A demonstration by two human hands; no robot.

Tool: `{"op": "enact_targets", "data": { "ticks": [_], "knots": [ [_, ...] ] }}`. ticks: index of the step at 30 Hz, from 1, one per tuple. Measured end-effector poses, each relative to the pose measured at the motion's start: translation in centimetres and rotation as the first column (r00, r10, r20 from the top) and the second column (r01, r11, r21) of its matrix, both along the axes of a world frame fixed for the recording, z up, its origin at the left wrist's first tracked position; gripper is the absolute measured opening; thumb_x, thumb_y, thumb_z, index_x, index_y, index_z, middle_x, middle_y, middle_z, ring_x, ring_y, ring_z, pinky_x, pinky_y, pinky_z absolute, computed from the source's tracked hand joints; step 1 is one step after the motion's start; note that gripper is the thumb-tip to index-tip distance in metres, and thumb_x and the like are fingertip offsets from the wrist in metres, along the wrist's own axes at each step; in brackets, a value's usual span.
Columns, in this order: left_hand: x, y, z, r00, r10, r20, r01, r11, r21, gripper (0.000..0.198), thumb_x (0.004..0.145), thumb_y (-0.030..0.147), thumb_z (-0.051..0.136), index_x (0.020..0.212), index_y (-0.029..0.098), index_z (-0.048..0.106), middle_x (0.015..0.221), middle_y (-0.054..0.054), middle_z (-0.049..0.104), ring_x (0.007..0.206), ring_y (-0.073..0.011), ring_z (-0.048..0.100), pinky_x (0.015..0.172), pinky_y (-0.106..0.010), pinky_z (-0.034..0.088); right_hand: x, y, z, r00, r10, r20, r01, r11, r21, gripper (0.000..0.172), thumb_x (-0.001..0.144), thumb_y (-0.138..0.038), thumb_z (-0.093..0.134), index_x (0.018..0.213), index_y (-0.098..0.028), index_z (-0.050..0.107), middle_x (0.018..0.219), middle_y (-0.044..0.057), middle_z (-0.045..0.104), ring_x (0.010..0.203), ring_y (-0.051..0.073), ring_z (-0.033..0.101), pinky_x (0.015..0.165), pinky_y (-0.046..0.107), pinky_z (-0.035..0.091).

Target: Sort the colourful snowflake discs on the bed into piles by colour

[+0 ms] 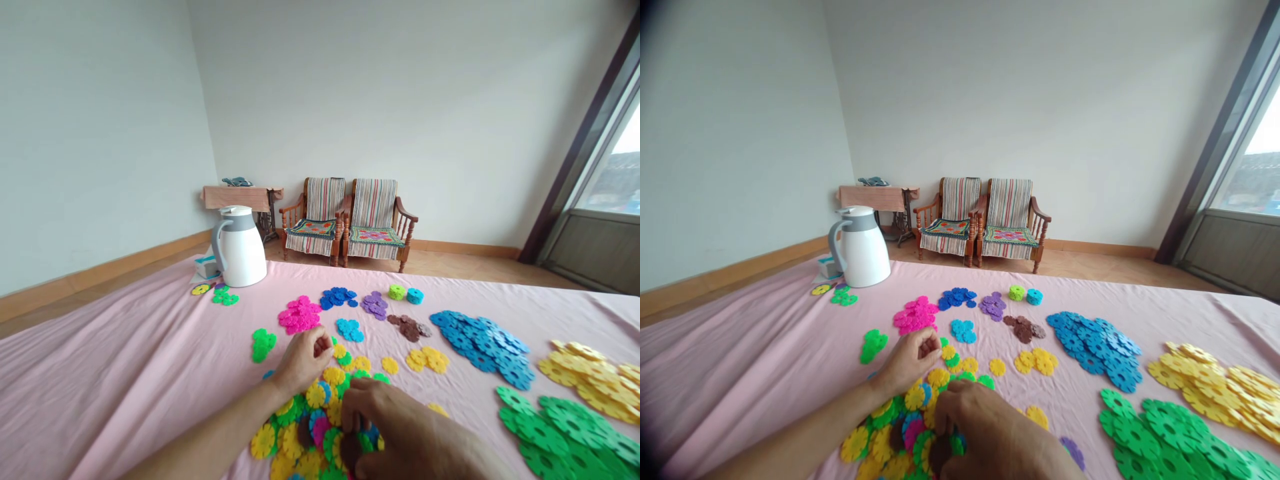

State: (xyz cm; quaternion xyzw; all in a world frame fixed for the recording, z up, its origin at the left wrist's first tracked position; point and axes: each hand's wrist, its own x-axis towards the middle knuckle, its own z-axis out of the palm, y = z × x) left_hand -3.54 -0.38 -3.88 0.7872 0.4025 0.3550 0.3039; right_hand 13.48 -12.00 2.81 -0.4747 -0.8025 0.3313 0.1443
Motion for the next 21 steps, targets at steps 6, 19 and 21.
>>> {"op": "enact_targets", "data": {
  "ticks": [6, 19, 21],
  "knots": [
    [-0.1, 0.0, 0.1, 1.000, 0.003, -0.008, -0.003, 1.000, 0.005, 0.005, 0.074, 0.017, 0.051, 0.069, 0.016, 0.051, 0.064, 0.001, 0.056, 0.059, -0.0125, 0.053, 0.053, -0.020, 0.039, 1.1, 1.1, -0.2, 0.997, -0.016, -0.070, 0.007, 0.992, -0.129, 0.011, 0.065, -0.019, 0.062, 0.076, -0.020, 0.059, 0.072, -0.005, 0.061, 0.063, 0.008, 0.050, 0.053, 0.018, 0.035],
    [-0.1, 0.0, 0.2, 1.000, -0.003, -0.008, 0.003, 1.000, 0.011, 0.005, 0.074, 0.017, 0.051, 0.069, 0.016, 0.052, 0.066, 0.000, 0.058, 0.058, -0.0124, 0.054, 0.053, -0.020, 0.039, 10.8, 7.8, -5.6, 0.645, -0.732, -0.220, 0.762, 0.592, 0.264, 0.010, 0.074, -0.027, 0.047, 0.075, -0.020, 0.054, 0.071, 0.004, 0.068, 0.062, 0.018, 0.061, 0.055, 0.026, 0.040],
    [-0.2, 0.0, 0.1, 1.000, -0.006, -0.012, 0.006, 1.000, 0.016, 0.005, 0.074, 0.017, 0.051, 0.069, 0.016, 0.052, 0.066, 0.000, 0.058, 0.059, -0.0126, 0.054, 0.053, -0.020, 0.039, 10.0, 7.5, -5.4, 0.692, -0.697, -0.189, 0.718, 0.636, 0.283, 0.010, 0.073, -0.028, 0.048, 0.072, -0.020, 0.055, 0.066, 0.002, 0.066, 0.059, 0.017, 0.059, 0.054, 0.025, 0.039]
  ]
}}
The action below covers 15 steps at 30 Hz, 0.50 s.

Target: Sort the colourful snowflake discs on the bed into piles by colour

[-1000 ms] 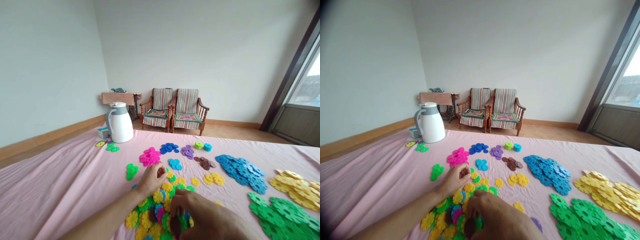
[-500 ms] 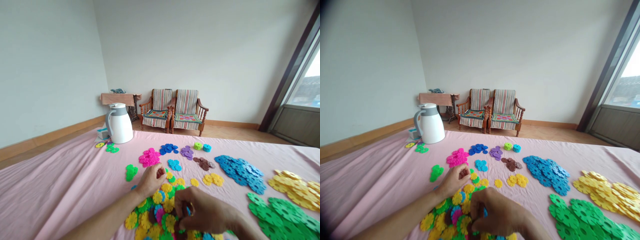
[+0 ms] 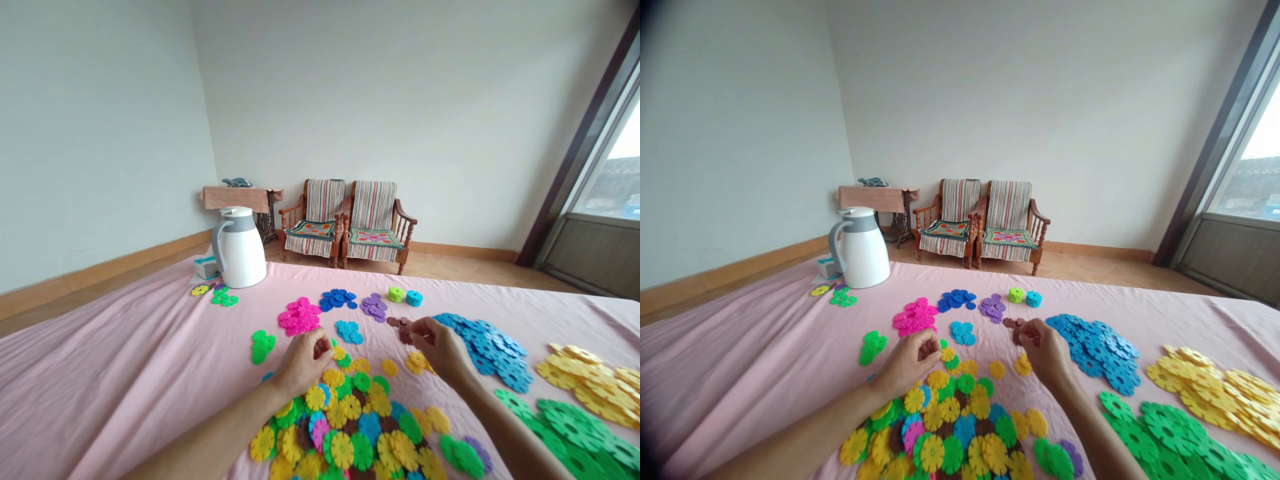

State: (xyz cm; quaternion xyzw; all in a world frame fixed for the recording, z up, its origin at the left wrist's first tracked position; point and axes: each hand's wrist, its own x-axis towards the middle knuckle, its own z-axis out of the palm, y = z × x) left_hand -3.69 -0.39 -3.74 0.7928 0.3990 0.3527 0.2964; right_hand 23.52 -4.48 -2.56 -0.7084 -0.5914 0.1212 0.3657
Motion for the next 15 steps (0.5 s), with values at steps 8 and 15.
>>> {"op": "enact_targets", "data": {
  "ticks": [8, 15],
  "knots": [
    [-0.1, 0.0, -0.1, 1.000, 0.003, -0.012, -0.003, 1.000, 0.004, 0.005, 0.074, 0.017, 0.052, 0.069, 0.016, 0.052, 0.066, 0.000, 0.058, 0.059, -0.0127, 0.054, 0.053, -0.020, 0.038, -3.7, -2.3, 0.0, 0.929, 0.274, 0.248, -0.257, 0.961, -0.099, 0.010, 0.068, -0.021, 0.054, 0.078, -0.021, 0.057, 0.078, 0.004, 0.060, 0.070, 0.017, 0.055, 0.062, 0.027, 0.038],
    [-0.1, 0.1, -0.3, 1.000, -0.003, -0.010, 0.003, 1.000, 0.009, 0.005, 0.075, 0.018, 0.052, 0.070, 0.017, 0.052, 0.066, 0.000, 0.058, 0.060, -0.0127, 0.054, 0.054, -0.020, 0.038, -3.1, -1.8, 1.1, 0.933, 0.321, 0.161, -0.299, 0.942, -0.150, 0.006, 0.068, -0.016, 0.049, 0.067, -0.021, 0.047, 0.064, -0.001, 0.055, 0.059, 0.013, 0.050, 0.054, 0.023, 0.034]
  ]
}}
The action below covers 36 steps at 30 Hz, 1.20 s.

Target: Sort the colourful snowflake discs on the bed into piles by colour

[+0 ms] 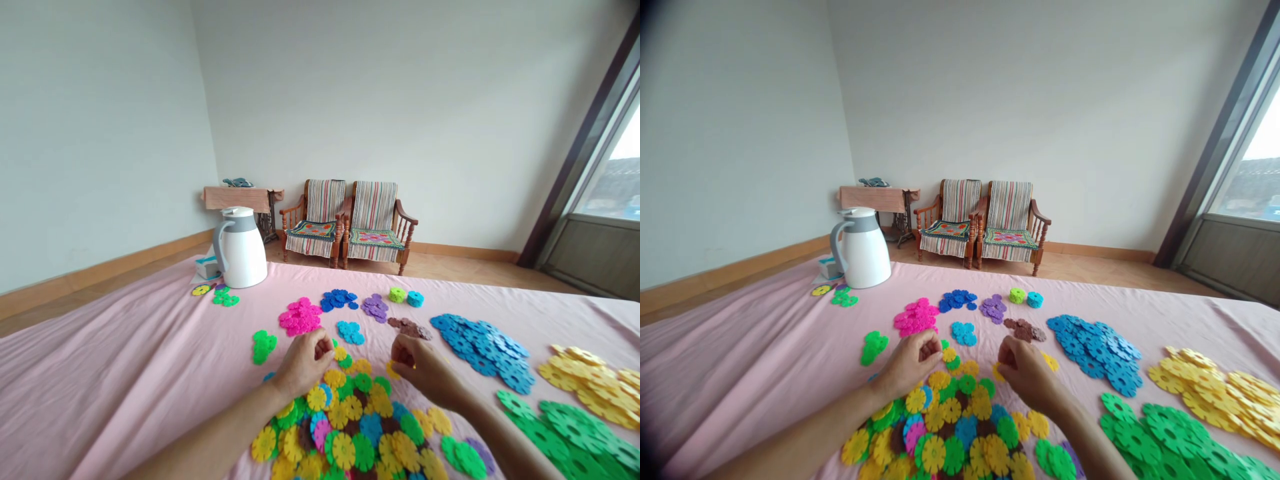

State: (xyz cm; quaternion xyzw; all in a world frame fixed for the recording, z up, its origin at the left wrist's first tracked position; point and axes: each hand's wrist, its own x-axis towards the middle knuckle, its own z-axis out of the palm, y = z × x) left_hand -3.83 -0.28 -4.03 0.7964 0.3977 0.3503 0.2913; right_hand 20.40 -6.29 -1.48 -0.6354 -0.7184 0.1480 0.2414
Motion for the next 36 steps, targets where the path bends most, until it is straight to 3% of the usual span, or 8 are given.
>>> {"op": "enact_targets", "data": {
  "ticks": [6, 11, 15, 19, 25, 31, 36],
  "knots": [
    [0.1, 0.0, 0.0, 1.000, -0.001, 0.011, 0.001, 1.000, -0.004, 0.005, 0.074, 0.018, 0.052, 0.070, 0.016, 0.052, 0.066, 0.000, 0.058, 0.059, -0.0127, 0.054, 0.053, -0.020, 0.039, 4.0, 0.5, 0.7, 0.992, -0.121, 0.042, 0.119, 0.992, 0.052, 0.009, 0.068, -0.020, 0.046, 0.059, -0.020, 0.047, 0.053, -0.004, 0.047, 0.051, 0.010, 0.042, 0.049, 0.022, 0.028],
    [0.1, -0.1, 0.3, 1.000, 0.006, 0.016, -0.005, 1.000, -0.017, 0.005, 0.074, 0.018, 0.052, 0.069, 0.016, 0.052, 0.066, 0.000, 0.058, 0.059, -0.0125, 0.054, 0.053, -0.020, 0.039, 6.1, 0.5, 0.3, 0.986, -0.153, 0.063, 0.151, 0.988, 0.036, 0.013, 0.068, -0.023, 0.047, 0.057, -0.019, 0.052, 0.051, -0.003, 0.051, 0.050, 0.011, 0.045, 0.049, 0.023, 0.029],
    [0.2, -0.2, 0.5, 1.000, 0.013, 0.015, -0.012, 0.999, -0.034, 0.005, 0.073, 0.018, 0.053, 0.068, 0.016, 0.052, 0.064, 0.001, 0.057, 0.058, -0.0120, 0.054, 0.052, -0.020, 0.038, 4.1, 0.6, 0.5, 0.987, -0.155, 0.041, 0.151, 0.985, 0.086, 0.017, 0.075, -0.025, 0.045, 0.063, -0.019, 0.057, 0.060, 0.001, 0.059, 0.059, 0.015, 0.053, 0.054, 0.024, 0.035],
    [0.2, -0.2, 0.6, 1.000, 0.006, 0.009, -0.005, 0.999, -0.037, 0.005, 0.074, 0.019, 0.052, 0.069, 0.016, 0.052, 0.064, 0.001, 0.057, 0.058, -0.0122, 0.053, 0.052, -0.020, 0.038, 0.0, 0.0, 0.1, 0.997, 0.034, -0.066, -0.020, 0.978, 0.209, 0.020, 0.079, -0.022, 0.044, 0.082, -0.020, 0.064, 0.084, 0.006, 0.065, 0.077, 0.017, 0.059, 0.066, 0.026, 0.044],
    [0.2, -0.2, 0.5, 1.000, 0.008, 0.015, -0.008, 1.000, -0.028, 0.006, 0.074, 0.018, 0.052, 0.069, 0.017, 0.052, 0.065, 0.000, 0.058, 0.059, -0.0130, 0.055, 0.053, -0.020, 0.039, -3.7, -1.0, 0.0, 0.977, 0.212, -0.036, -0.209, 0.976, 0.067, 0.037, 0.082, -0.016, 0.042, 0.114, -0.024, 0.060, 0.100, 0.008, 0.059, 0.094, 0.019, 0.055, 0.084, 0.031, 0.043],
    [0.2, -0.2, 0.5, 1.000, 0.015, 0.019, -0.015, 1.000, -0.026, 0.005, 0.074, 0.017, 0.052, 0.068, 0.016, 0.052, 0.065, 0.000, 0.058, 0.059, -0.0128, 0.055, 0.053, -0.020, 0.039, -4.2, -0.5, -0.3, 0.983, 0.177, -0.042, -0.174, 0.981, 0.084, 0.019, 0.079, -0.016, 0.047, 0.089, -0.020, 0.062, 0.093, 0.006, 0.058, 0.090, 0.018, 0.053, 0.080, 0.029, 0.042],
    [0.2, -0.2, 0.5, 1.000, 0.015, 0.018, -0.015, 1.000, -0.026, 0.005, 0.073, 0.017, 0.052, 0.069, 0.016, 0.053, 0.065, 0.000, 0.058, 0.058, -0.0123, 0.054, 0.052, -0.020, 0.039, -4.2, -0.3, -0.4, 0.989, 0.120, -0.091, -0.115, 0.991, 0.064, 0.008, 0.073, -0.014, 0.048, 0.076, -0.019, 0.053, 0.077, 0.001, 0.058, 0.072, 0.014, 0.053, 0.064, 0.025, 0.041]
  ]
}}
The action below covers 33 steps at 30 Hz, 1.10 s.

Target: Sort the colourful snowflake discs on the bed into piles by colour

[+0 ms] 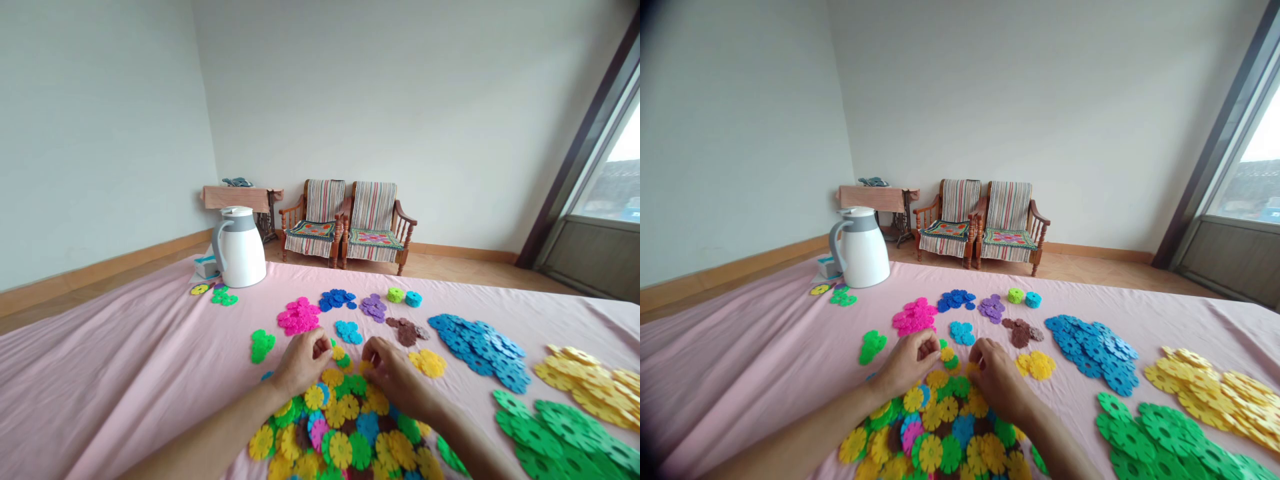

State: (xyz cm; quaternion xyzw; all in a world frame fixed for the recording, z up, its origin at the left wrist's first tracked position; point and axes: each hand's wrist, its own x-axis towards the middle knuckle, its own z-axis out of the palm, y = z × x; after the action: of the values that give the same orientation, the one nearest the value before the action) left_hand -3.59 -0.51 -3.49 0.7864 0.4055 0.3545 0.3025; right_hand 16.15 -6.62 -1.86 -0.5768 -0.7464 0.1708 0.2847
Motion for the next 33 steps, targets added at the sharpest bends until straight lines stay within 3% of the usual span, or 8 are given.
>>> {"op": "enact_targets", "data": {
  "ticks": [6, 10, 13, 15, 18, 21, 24, 33],
  "knots": [
    [0.0, 0.1, -0.2, 1.000, -0.008, -0.017, 0.008, 1.000, -0.007, 0.005, 0.074, 0.019, 0.053, 0.070, 0.016, 0.053, 0.066, 0.000, 0.058, 0.059, -0.0132, 0.055, 0.053, -0.021, 0.038, 3.5, 0.8, 0.6, 0.990, -0.128, -0.060, 0.132, 0.990, 0.058, 0.008, 0.073, -0.016, 0.045, 0.066, -0.020, 0.047, 0.063, -0.002, 0.055, 0.061, 0.013, 0.051, 0.057, 0.024, 0.039],
    [-0.1, 0.1, -0.2, 1.000, -0.012, -0.007, 0.012, 1.000, -0.012, 0.006, 0.074, 0.020, 0.053, 0.069, 0.016, 0.053, 0.066, 0.000, 0.058, 0.059, -0.0130, 0.054, 0.053, -0.021, 0.038, 7.0, 0.8, 1.1, 0.977, -0.200, 0.070, 0.199, 0.980, 0.019, 0.011, 0.069, -0.015, 0.046, 0.059, -0.021, 0.045, 0.055, -0.003, 0.049, 0.055, 0.012, 0.047, 0.051, 0.023, 0.032],
    [-0.1, 0.1, -0.2, 1.000, -0.016, 0.002, 0.016, 1.000, -0.015, 0.007, 0.074, 0.021, 0.052, 0.069, 0.016, 0.053, 0.066, 0.000, 0.058, 0.059, -0.0132, 0.054, 0.053, -0.021, 0.038, 8.1, 0.5, 1.1, 0.947, -0.265, 0.183, 0.267, 0.964, 0.014, 0.010, 0.069, -0.017, 0.047, 0.060, -0.020, 0.050, 0.056, -0.002, 0.052, 0.055, 0.012, 0.047, 0.050, 0.023, 0.031],
    [-0.1, 0.1, -0.2, 1.000, -0.017, 0.004, 0.017, 1.000, -0.019, 0.007, 0.074, 0.021, 0.052, 0.069, 0.016, 0.053, 0.066, 0.000, 0.058, 0.059, -0.0131, 0.054, 0.053, -0.021, 0.038, 7.6, 0.2, 1.4, 0.957, -0.225, 0.185, 0.229, 0.973, 0.001, 0.011, 0.070, -0.018, 0.049, 0.061, -0.020, 0.053, 0.062, 0.000, 0.057, 0.060, 0.013, 0.050, 0.054, 0.024, 0.035],
    [-0.1, 0.1, -0.2, 1.000, -0.015, 0.002, 0.015, 1.000, -0.020, 0.007, 0.074, 0.021, 0.053, 0.069, 0.016, 0.053, 0.066, 0.000, 0.058, 0.059, -0.0130, 0.055, 0.053, -0.021, 0.039, 5.3, -0.8, 2.2, 0.994, -0.009, 0.111, 0.024, 0.991, -0.131, 0.008, 0.070, -0.018, 0.053, 0.072, -0.020, 0.060, 0.073, 0.002, 0.062, 0.068, 0.014, 0.055, 0.059, 0.024, 0.041],
    [-0.1, 0.1, -0.2, 1.000, -0.015, 0.001, 0.015, 1.000, -0.010, 0.007, 0.074, 0.021, 0.053, 0.069, 0.016, 0.053, 0.067, 0.000, 0.058, 0.060, -0.0130, 0.055, 0.054, -0.021, 0.039, 2.9, -2.1, 2.8, 0.992, 0.111, 0.067, -0.094, 0.971, -0.220, 0.023, 0.066, -0.018, 0.058, 0.088, -0.022, 0.060, 0.087, 0.001, 0.062, 0.077, 0.015, 0.056, 0.069, 0.026, 0.043],
    [-0.2, 0.1, -0.4, 1.000, -0.013, -0.001, 0.013, 1.000, 0.003, 0.006, 0.074, 0.020, 0.053, 0.070, 0.017, 0.052, 0.066, 0.000, 0.058, 0.060, -0.0129, 0.054, 0.054, -0.021, 0.039, 1.4, -2.9, 2.8, 0.992, 0.098, 0.081, -0.076, 0.967, -0.245, 0.027, 0.064, -0.019, 0.060, 0.091, -0.023, 0.059, 0.092, 0.001, 0.060, 0.081, 0.015, 0.055, 0.073, 0.027, 0.043],
    [-0.1, 0.2, -0.5, 1.000, -0.013, -0.008, 0.013, 1.000, 0.017, 0.005, 0.074, 0.019, 0.052, 0.069, 0.017, 0.052, 0.066, 0.001, 0.057, 0.060, -0.0126, 0.054, 0.054, -0.020, 0.038, 1.1, -2.5, 1.9, 0.992, 0.083, 0.095, -0.060, 0.974, -0.219, 0.014, 0.065, -0.015, 0.054, 0.078, -0.021, 0.056, 0.081, 0.000, 0.059, 0.074, 0.013, 0.054, 0.067, 0.025, 0.040]
  ]
}}
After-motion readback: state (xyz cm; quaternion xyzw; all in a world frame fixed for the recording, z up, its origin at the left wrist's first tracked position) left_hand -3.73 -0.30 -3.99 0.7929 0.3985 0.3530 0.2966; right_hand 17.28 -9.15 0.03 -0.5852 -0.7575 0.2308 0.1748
